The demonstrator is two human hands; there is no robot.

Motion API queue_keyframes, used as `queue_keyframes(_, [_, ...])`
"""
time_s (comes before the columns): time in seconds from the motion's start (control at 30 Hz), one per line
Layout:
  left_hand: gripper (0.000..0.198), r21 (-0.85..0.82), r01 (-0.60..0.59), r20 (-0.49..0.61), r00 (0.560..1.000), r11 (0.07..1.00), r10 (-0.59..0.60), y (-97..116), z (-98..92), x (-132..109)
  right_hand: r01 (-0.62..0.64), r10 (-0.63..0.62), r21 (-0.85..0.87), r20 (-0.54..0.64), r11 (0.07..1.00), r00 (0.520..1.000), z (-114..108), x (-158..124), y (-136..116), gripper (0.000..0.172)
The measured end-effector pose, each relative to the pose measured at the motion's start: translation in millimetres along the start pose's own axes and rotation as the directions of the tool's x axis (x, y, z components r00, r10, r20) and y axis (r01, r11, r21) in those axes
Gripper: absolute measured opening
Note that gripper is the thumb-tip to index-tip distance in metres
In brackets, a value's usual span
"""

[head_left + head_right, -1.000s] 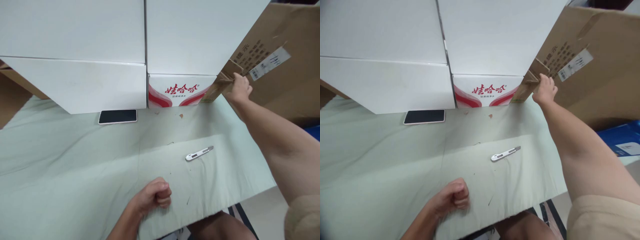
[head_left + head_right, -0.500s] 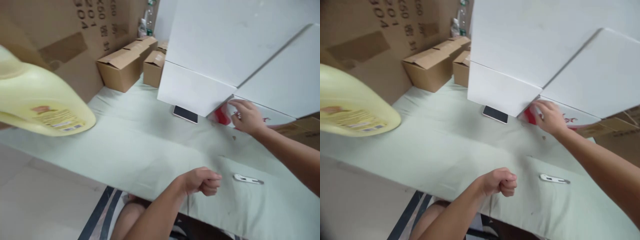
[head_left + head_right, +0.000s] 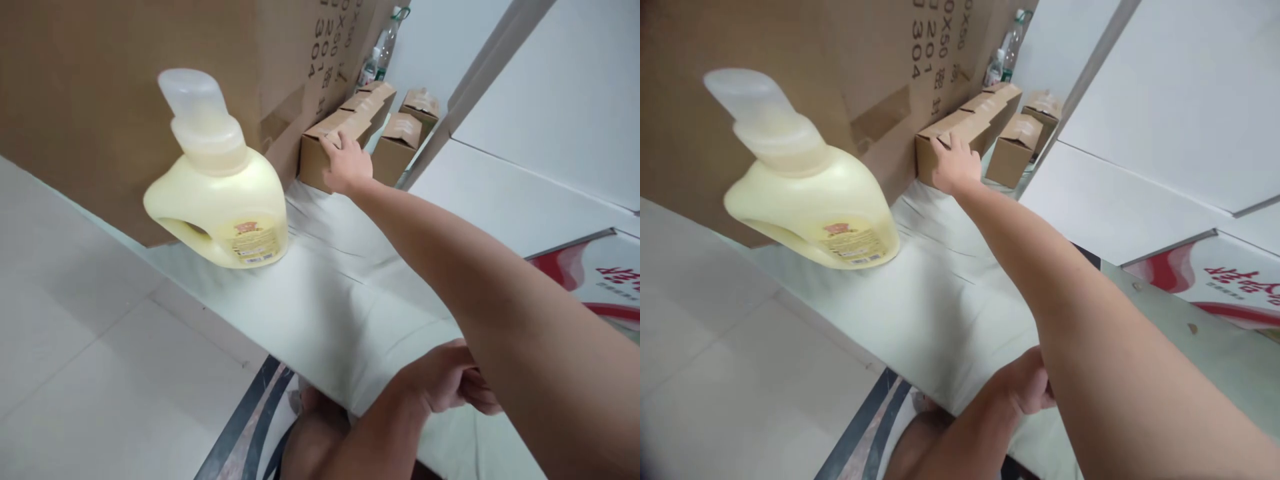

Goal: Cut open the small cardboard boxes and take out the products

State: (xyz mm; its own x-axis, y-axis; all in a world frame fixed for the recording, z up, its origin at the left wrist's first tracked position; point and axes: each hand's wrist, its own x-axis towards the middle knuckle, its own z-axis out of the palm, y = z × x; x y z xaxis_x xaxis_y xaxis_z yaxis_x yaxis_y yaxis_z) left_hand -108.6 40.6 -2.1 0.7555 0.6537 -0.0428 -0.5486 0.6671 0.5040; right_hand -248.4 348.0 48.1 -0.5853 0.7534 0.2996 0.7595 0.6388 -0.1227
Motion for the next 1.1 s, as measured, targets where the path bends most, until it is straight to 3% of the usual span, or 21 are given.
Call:
queue_keyframes(0.1, [0.050, -0.082, 0.022, -0.018, 1.000, 0.996, -0.024, 4.7, -5.6, -3.9, -0.082, 0.084, -0.066, 0.028, 0.994, 0.996, 9.9, 26.6, 0.8, 0.067])
queue_keyframes(0.23, [0.054, -0.138, -0.041, 0.050, 0.998, 0.990, 0.048, 16.4, -6.5, -15.7, -0.111, 0.125, -0.154, 0.083, 0.982, 0.989, 0.7, 19.7, 4.0, 0.066])
queue_keyframes(0.37, [0.061, -0.130, -0.181, 0.073, 0.979, 0.975, 0.192, 26.0, -3.8, -28.2, -0.062, 0.082, -0.201, 0.093, 0.978, 0.992, -26.5, -25.7, 11.6, 0.071])
queue_keyframes(0.43, [0.059, -0.069, -0.305, -0.041, 0.952, 0.950, 0.303, 29.3, -2.8, -32.8, -0.046, 0.065, -0.206, 0.087, 0.978, 0.994, -44.1, -62.7, 17.6, 0.072])
queue_keyframes(0.47, [0.058, -0.010, -0.380, -0.128, 0.918, 0.925, 0.376, 30.8, -2.6, -35.0, -0.033, 0.050, -0.202, 0.080, 0.979, 0.996, -53.5, -85.0, 20.8, 0.072])
queue_keyframes(0.5, [0.057, 0.069, -0.453, -0.225, 0.861, 0.889, 0.456, 32.4, -2.4, -37.1, -0.018, 0.032, -0.198, 0.069, 0.980, 0.997, -63.1, -110.1, 24.3, 0.072])
queue_keyframes(0.53, [0.056, 0.162, -0.514, -0.325, 0.778, 0.842, 0.538, 34.1, -2.5, -39.5, 0.000, 0.012, -0.197, 0.059, 0.980, 0.998, -72.8, -138.1, 27.8, 0.071])
queue_keyframes(0.6, [0.053, 0.372, -0.570, -0.474, 0.561, 0.732, 0.678, 37.8, -3.2, -45.0, 0.000, 0.007, -0.206, 0.031, 0.978, 0.999, -92.0, -202.4, 35.1, 0.069])
queue_keyframes(0.7, [0.048, 0.609, -0.525, -0.563, 0.241, 0.594, 0.791, 41.8, -5.9, -51.3, -0.055, 0.055, -0.203, -0.005, 0.978, 0.998, -117.8, -316.6, 46.8, 0.059])
queue_keyframes(0.73, [0.045, 0.670, -0.494, -0.555, 0.162, 0.554, 0.816, 42.2, -7.1, -51.5, -0.091, 0.084, -0.193, -0.047, 0.977, 0.995, -124.8, -357.1, 51.0, 0.053])
queue_keyframes(0.77, [0.040, 0.724, -0.461, -0.526, 0.111, 0.513, 0.843, 42.0, -8.4, -50.1, -0.151, 0.133, -0.174, -0.110, 0.973, 0.985, -130.4, -397.3, 55.3, 0.047])
queue_keyframes(0.8, [0.032, 0.772, -0.428, -0.478, 0.098, 0.470, 0.873, 41.1, -9.4, -47.1, -0.229, 0.201, -0.143, -0.184, 0.963, 0.962, -134.5, -436.2, 59.8, 0.042])
queue_keyframes(0.83, [0.022, 0.812, -0.397, -0.412, 0.128, 0.427, 0.902, 39.6, -10.2, -42.6, -0.347, 0.316, -0.087, -0.256, 0.934, 0.914, -136.8, -472.8, 64.5, 0.042])
queue_keyframes(0.87, [0.018, 0.842, -0.373, -0.340, 0.196, 0.390, 0.920, 37.5, -10.6, -36.9, -0.476, 0.443, -0.018, -0.331, 0.880, 0.833, -137.3, -506.3, 69.5, 0.042])
queue_keyframes(0.97, [0.046, 0.866, -0.332, -0.180, 0.489, 0.373, 0.854, 29.7, -9.1, -17.2, -0.740, 0.699, 0.106, -0.438, 0.665, 0.565, -129.3, -582.9, 86.9, 0.043])
queue_keyframes(1.03, [0.055, 0.849, -0.329, -0.116, 0.646, 0.413, 0.754, 25.3, -5.9, -5.9, -0.813, 0.763, 0.090, -0.417, 0.575, 0.494, -119.1, -613.2, 99.5, 0.044])
queue_keyframes(1.1, [0.053, 0.820, -0.341, -0.058, 0.748, 0.459, 0.661, 22.4, -1.3, 2.6, -0.843, 0.805, 0.070, -0.351, 0.533, 0.479, -108.7, -629.7, 110.3, 0.044])
